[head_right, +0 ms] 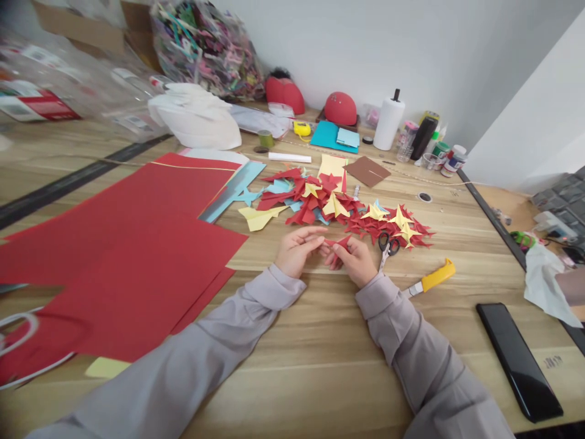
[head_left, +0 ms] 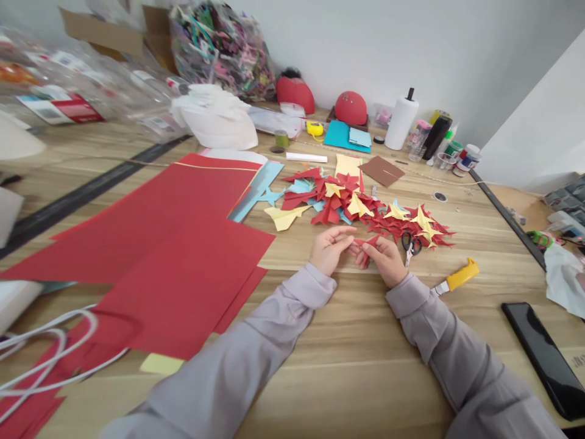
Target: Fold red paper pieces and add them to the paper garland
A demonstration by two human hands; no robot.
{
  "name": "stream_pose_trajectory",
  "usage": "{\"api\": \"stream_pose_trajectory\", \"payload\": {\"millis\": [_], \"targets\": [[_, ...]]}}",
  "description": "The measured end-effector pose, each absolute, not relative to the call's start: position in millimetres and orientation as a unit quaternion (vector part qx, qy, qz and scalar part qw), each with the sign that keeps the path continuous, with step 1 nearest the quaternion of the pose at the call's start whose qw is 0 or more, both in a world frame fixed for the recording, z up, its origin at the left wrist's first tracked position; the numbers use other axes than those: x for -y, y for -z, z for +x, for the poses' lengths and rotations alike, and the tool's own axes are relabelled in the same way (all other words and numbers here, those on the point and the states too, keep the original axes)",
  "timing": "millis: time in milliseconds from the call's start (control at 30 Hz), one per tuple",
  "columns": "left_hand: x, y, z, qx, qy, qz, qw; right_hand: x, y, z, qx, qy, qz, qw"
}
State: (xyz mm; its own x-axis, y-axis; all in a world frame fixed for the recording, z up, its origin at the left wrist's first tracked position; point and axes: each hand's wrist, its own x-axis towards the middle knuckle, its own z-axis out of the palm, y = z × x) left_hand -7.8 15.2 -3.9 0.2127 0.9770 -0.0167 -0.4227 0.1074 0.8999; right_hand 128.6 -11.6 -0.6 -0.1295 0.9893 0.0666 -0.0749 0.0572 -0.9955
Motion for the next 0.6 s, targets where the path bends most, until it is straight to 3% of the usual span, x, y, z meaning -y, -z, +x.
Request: {"api": "stream_pose_trajectory", "payload": {"millis": [200,600], "targets": [[-15.5,3.5,-7.6,-0.329,-0.534,0.385,0.677,10.4,4.2,129.4,0.527,-0.541,-0.419,0.504],[-16.9,0.9,-7.7,-0.380,-0.597,0.405,0.579,9.6,4.8,131.0,0.496,-0.562,-0.404,0.524]]}}
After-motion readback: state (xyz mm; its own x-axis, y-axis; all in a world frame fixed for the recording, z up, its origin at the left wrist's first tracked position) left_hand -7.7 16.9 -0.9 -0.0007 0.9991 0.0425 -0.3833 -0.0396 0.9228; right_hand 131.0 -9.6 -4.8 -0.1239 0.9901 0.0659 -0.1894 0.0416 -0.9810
